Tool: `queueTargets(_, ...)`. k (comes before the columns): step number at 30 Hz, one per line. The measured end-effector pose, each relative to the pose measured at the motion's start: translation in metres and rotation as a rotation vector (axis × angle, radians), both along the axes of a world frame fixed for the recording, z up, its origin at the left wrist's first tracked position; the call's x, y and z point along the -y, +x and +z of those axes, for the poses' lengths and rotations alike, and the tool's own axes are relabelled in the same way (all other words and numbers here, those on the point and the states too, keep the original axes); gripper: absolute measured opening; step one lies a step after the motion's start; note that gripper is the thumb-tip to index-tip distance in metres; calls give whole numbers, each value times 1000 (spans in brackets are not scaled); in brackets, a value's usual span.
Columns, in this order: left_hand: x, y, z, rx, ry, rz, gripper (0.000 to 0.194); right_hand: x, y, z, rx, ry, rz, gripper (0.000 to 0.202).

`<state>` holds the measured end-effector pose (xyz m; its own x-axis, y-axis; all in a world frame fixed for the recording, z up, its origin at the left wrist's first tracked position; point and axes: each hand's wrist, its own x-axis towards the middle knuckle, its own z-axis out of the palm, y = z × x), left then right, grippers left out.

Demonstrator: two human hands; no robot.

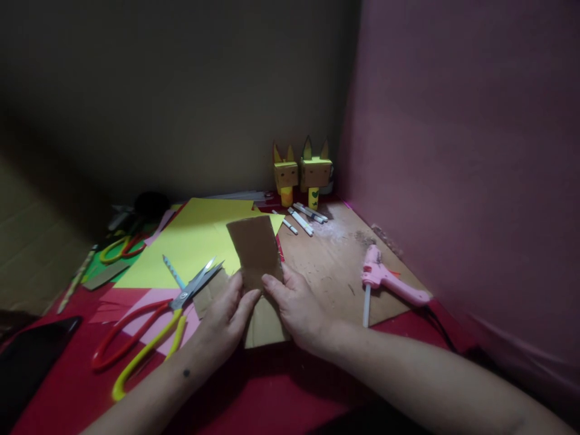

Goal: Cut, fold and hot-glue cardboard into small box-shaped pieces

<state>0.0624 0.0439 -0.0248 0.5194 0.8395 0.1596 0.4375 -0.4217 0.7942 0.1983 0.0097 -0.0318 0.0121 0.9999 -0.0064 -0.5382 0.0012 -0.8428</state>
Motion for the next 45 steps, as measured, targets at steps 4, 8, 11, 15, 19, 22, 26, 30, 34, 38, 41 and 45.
queueTargets(4, 2, 1, 1, 11, -3, 36, 31, -2, 4, 2, -51, -28, 47, 22)
queueTargets(8, 3, 3, 1, 10, 92, 32, 26, -4, 10, 3, -76, -83, 108, 27)
queueTargets(11, 4, 5, -4, 21, 170, -8, 40, -4, 10, 4, -78, -48, 59, 31)
queueTargets(15, 11, 6, -11, -31, 246, -10, 50, -1, 7, 4, 6, -26, -59, 37)
queueTargets(19, 18, 6, -12, -101, 411, 22, 49, 1, 6, 1, 86, -25, -79, 39)
queueTargets(22, 22, 6, -9, -127, 508, 31, 49, 1, 7, -1, 130, -9, -103, 41)
queueTargets(26, 26, 5, -6, -135, 568, 31, 48, 1, 7, 0, 141, 1, -109, 42)
queueTargets(30, 29, 5, -1, -83, 487, 7, 48, 2, 4, 2, 73, 30, -91, 39)
queueTargets(34, 31, 6, 4, -33, 267, -20, 54, 2, 1, 1, 12, 23, -96, 36)
queueTargets(38, 32, 6, 6, 93, 138, -64, 59, 1, -1, -1, -22, -14, -112, 34)
queueTargets(41, 33, 7, 7, 210, 57, -124, 59, -1, 0, -3, -52, -81, -99, 32)
queueTargets(45, 37, 10, 8, 260, -50, -164, 66, -6, 5, -4, -104, -183, -114, 34)
